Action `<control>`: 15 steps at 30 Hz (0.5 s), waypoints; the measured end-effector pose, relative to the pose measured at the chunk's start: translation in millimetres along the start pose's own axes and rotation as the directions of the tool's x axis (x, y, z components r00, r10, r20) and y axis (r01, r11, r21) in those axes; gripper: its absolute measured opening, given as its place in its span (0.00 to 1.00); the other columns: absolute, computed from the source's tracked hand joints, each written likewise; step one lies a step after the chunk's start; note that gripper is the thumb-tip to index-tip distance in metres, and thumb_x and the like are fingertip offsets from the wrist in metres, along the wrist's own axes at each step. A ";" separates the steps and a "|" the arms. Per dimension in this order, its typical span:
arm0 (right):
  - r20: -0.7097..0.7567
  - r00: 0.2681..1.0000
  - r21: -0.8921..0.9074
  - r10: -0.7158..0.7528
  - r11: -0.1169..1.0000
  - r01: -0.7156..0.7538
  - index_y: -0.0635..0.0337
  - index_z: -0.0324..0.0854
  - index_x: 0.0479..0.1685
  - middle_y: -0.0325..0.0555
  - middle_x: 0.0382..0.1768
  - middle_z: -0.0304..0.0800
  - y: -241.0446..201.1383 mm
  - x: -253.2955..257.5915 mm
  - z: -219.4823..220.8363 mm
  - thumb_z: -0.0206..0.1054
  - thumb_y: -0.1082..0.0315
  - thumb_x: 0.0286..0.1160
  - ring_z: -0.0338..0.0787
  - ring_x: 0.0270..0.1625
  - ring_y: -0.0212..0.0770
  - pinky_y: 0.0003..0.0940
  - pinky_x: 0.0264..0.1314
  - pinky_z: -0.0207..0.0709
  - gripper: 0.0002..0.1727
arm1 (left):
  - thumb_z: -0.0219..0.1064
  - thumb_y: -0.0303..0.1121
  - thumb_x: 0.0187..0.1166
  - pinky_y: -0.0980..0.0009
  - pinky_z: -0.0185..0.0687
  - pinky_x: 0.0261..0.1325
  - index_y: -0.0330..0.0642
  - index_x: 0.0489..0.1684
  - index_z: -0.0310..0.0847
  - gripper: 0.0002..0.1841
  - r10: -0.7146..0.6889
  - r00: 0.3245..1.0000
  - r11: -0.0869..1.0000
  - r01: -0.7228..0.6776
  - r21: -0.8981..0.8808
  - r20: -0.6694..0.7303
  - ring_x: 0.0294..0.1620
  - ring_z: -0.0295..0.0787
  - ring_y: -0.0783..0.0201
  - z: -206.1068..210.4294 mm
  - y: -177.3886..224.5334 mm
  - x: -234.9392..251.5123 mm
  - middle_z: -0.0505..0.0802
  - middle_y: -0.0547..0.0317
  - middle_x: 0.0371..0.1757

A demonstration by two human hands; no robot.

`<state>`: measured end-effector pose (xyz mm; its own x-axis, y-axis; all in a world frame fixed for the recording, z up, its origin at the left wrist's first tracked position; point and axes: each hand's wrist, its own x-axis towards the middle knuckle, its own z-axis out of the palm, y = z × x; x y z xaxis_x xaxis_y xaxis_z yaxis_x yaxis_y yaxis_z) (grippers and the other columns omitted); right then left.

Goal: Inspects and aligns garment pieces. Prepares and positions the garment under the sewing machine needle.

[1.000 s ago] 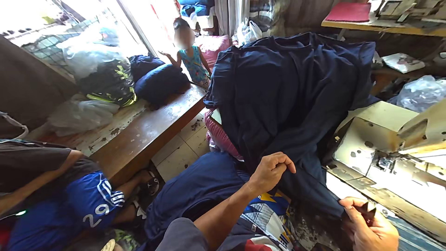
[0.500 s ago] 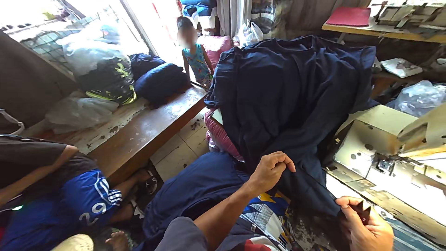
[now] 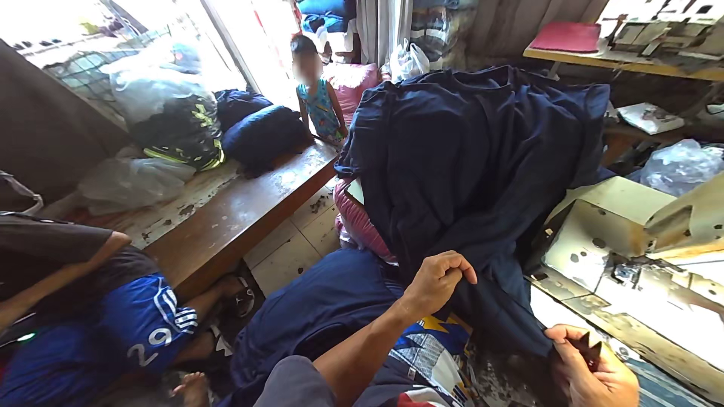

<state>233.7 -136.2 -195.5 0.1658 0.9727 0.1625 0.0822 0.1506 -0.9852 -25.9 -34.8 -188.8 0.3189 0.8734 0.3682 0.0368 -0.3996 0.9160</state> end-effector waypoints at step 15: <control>-0.012 1.000 0.008 -0.013 1.000 0.013 0.55 0.86 0.47 0.28 0.28 0.86 3.9 0.5 -1.4 0.63 0.73 0.82 0.71 0.15 0.21 0.18 0.15 0.67 0.07 | 0.51 0.17 0.83 0.69 0.83 0.56 0.33 0.38 0.89 0.16 -0.006 1.000 1.000 0.005 0.030 0.017 0.49 0.87 0.66 2.9 4.2 3.7 0.91 0.54 0.43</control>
<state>235.5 -135.4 -199.2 0.1768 0.9684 0.1757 0.0763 0.1645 -0.9834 -21.8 -34.1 -184.1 0.3344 0.8709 0.3601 0.0667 -0.4030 0.9128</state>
